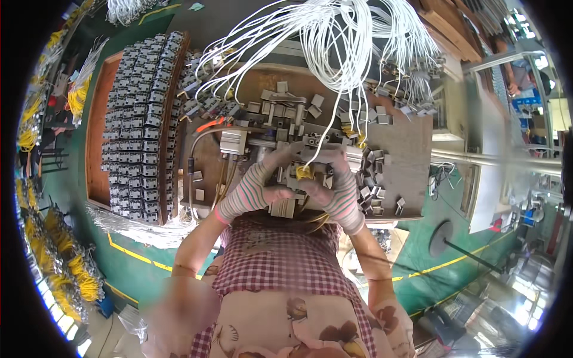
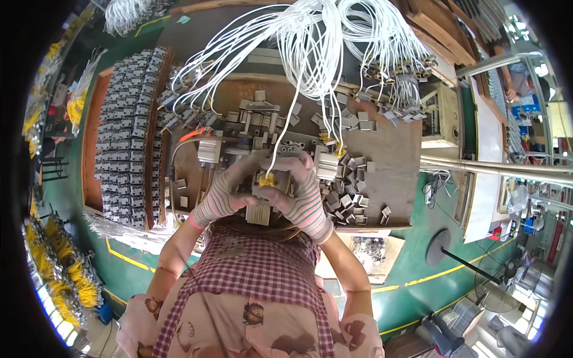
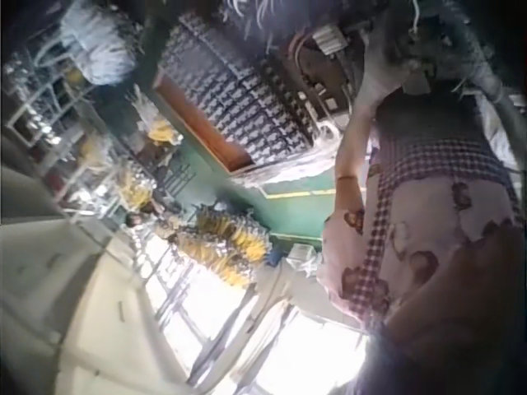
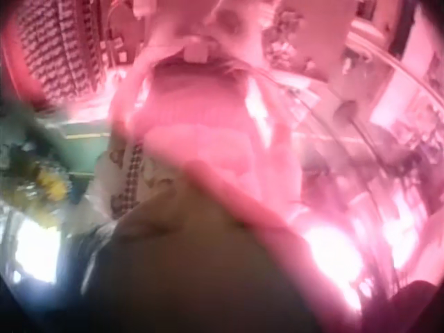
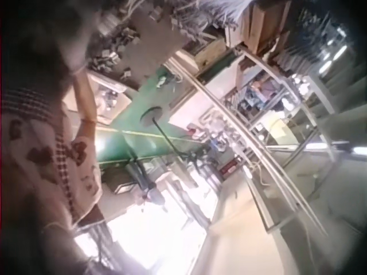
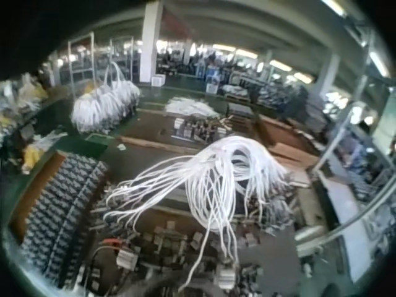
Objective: Assembling electrical components by inserting wire bundles into terminal blocks and using a table-mounted crimping machine.
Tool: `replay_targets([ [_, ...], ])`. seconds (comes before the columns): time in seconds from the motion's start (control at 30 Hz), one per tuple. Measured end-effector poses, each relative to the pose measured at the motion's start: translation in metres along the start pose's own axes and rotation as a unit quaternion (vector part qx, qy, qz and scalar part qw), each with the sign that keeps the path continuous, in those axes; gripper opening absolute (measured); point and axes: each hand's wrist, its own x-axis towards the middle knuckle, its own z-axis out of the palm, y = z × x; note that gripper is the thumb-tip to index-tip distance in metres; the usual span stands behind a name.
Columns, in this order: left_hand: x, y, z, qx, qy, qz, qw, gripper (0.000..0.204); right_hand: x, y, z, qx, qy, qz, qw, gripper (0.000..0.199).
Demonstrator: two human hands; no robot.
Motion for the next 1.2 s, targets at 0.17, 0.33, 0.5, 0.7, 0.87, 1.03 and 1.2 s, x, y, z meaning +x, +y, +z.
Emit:
replay_targets([
  [0.17,0.005,0.014,0.012,0.023,0.010,-0.006,1.000,0.094,-0.001,0.013,-0.006,-0.019,-0.011,-0.037,0.999,0.044],
  [0.33,-0.014,0.019,0.006,0.318,-0.052,0.045,0.946,0.097,-0.003,0.026,-0.001,0.018,-0.011,-0.011,1.000,0.040],
  [0.5,-0.020,0.011,0.020,0.112,0.038,0.028,0.993,0.099,-0.006,0.022,0.001,0.048,-0.061,-0.007,0.997,0.034],
  [0.7,-0.019,0.015,0.010,0.206,0.024,0.010,0.978,0.100,-0.012,0.038,0.009,0.049,-0.029,-0.074,0.996,0.033],
  [0.87,-0.015,0.023,0.006,0.347,0.012,0.090,0.934,0.097,-0.013,0.046,0.013,0.029,-0.006,-0.148,0.989,0.032],
  [1.03,-0.027,0.005,0.005,0.035,0.077,-0.098,0.992,0.071,0.005,0.024,-0.001,-0.006,-0.155,-0.069,0.986,0.055],
  [1.2,-0.015,-0.001,0.012,-0.102,0.120,-0.148,0.976,0.058,0.009,0.017,0.000,-0.234,-0.136,-0.140,0.952,0.073],
])
